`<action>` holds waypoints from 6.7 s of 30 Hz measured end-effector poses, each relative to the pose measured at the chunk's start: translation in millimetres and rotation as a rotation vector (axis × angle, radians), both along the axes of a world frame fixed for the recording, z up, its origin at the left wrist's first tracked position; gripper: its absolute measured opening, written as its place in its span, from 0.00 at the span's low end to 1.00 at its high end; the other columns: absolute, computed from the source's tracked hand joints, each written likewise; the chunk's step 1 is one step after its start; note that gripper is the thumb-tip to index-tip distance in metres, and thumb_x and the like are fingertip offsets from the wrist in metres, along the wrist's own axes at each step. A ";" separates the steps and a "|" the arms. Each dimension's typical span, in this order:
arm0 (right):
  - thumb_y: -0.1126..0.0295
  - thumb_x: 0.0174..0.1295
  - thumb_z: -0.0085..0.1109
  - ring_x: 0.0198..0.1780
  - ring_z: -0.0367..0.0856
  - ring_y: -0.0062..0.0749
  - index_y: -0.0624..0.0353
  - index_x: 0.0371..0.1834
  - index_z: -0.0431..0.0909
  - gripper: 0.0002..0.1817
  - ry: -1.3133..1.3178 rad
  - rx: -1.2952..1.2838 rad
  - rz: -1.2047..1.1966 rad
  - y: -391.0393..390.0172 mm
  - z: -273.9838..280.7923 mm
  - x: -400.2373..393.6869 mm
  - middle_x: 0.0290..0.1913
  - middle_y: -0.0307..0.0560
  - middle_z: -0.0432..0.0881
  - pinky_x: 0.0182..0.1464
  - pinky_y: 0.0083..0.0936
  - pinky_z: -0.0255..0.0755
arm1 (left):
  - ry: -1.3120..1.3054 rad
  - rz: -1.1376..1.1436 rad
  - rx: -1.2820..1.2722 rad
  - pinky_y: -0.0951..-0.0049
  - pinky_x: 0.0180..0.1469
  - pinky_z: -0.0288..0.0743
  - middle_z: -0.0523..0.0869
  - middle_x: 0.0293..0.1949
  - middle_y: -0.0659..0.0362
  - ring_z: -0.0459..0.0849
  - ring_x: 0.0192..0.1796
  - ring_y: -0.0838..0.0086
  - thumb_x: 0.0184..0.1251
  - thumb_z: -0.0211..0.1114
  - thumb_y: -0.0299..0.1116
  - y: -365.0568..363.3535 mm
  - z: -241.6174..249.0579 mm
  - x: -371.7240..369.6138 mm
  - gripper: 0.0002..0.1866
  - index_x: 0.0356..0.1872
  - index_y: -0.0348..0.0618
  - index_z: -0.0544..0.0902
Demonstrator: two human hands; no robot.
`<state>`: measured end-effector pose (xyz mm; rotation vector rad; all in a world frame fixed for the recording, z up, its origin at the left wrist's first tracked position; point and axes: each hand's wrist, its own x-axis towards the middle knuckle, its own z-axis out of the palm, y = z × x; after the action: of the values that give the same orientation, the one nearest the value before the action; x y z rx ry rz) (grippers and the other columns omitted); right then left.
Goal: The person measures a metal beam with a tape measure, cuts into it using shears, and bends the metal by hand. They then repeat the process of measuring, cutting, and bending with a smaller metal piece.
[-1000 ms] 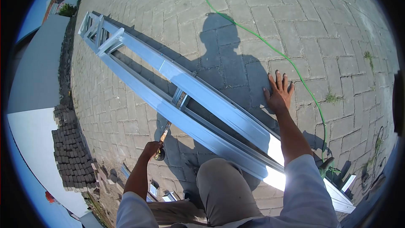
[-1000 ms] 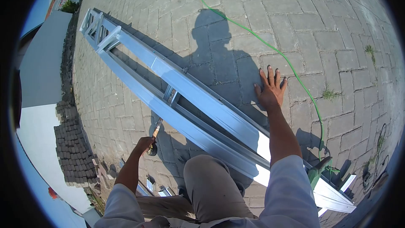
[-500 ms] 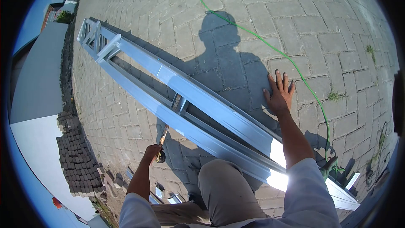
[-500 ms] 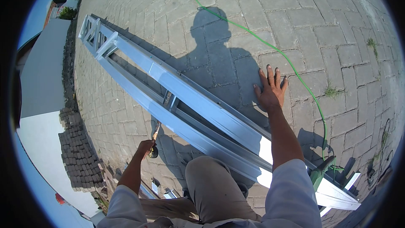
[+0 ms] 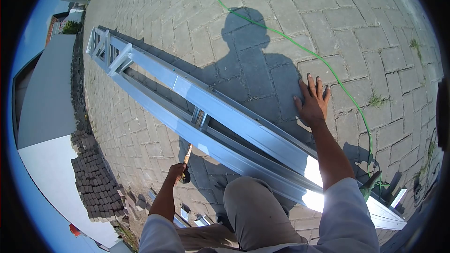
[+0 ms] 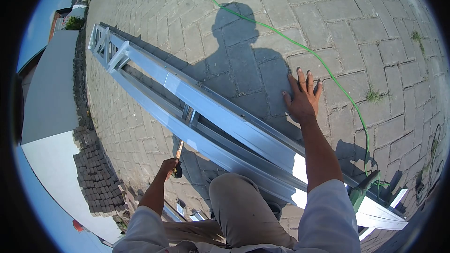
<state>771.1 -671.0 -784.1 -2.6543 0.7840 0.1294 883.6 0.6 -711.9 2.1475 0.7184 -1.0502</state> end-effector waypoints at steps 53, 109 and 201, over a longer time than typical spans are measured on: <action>0.45 0.72 0.55 0.86 0.44 0.47 0.35 0.80 0.64 0.34 -0.048 -0.036 0.008 -4.6 -7.4 -1.7 0.86 0.39 0.51 0.81 0.67 0.38 | -0.051 -0.053 0.083 0.77 0.32 0.65 0.81 0.28 0.67 0.73 0.29 0.85 0.77 0.67 0.37 10.5 11.7 -12.2 0.13 0.41 0.35 0.90; 0.43 0.72 0.54 0.87 0.41 0.43 0.30 0.82 0.62 0.35 0.012 -0.089 -0.001 3.0 -8.5 1.7 0.87 0.35 0.48 0.83 0.61 0.33 | -0.413 -0.289 -0.197 0.72 0.39 0.77 0.88 0.32 0.60 0.84 0.34 0.79 0.78 0.61 0.38 -104.7 -49.8 40.5 0.14 0.43 0.36 0.86; 0.42 0.73 0.52 0.87 0.40 0.42 0.28 0.82 0.59 0.35 0.093 -0.090 -0.009 2.2 -6.5 4.9 0.88 0.34 0.46 0.84 0.61 0.33 | -0.090 -0.241 -0.235 0.67 0.46 0.81 0.88 0.41 0.58 0.87 0.41 0.72 0.69 0.67 0.30 -117.1 -39.1 70.5 0.13 0.52 0.36 0.83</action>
<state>776.0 -668.8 -790.6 -2.7457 0.8495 0.2222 954.1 -116.6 -751.0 2.0938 0.2818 -1.0931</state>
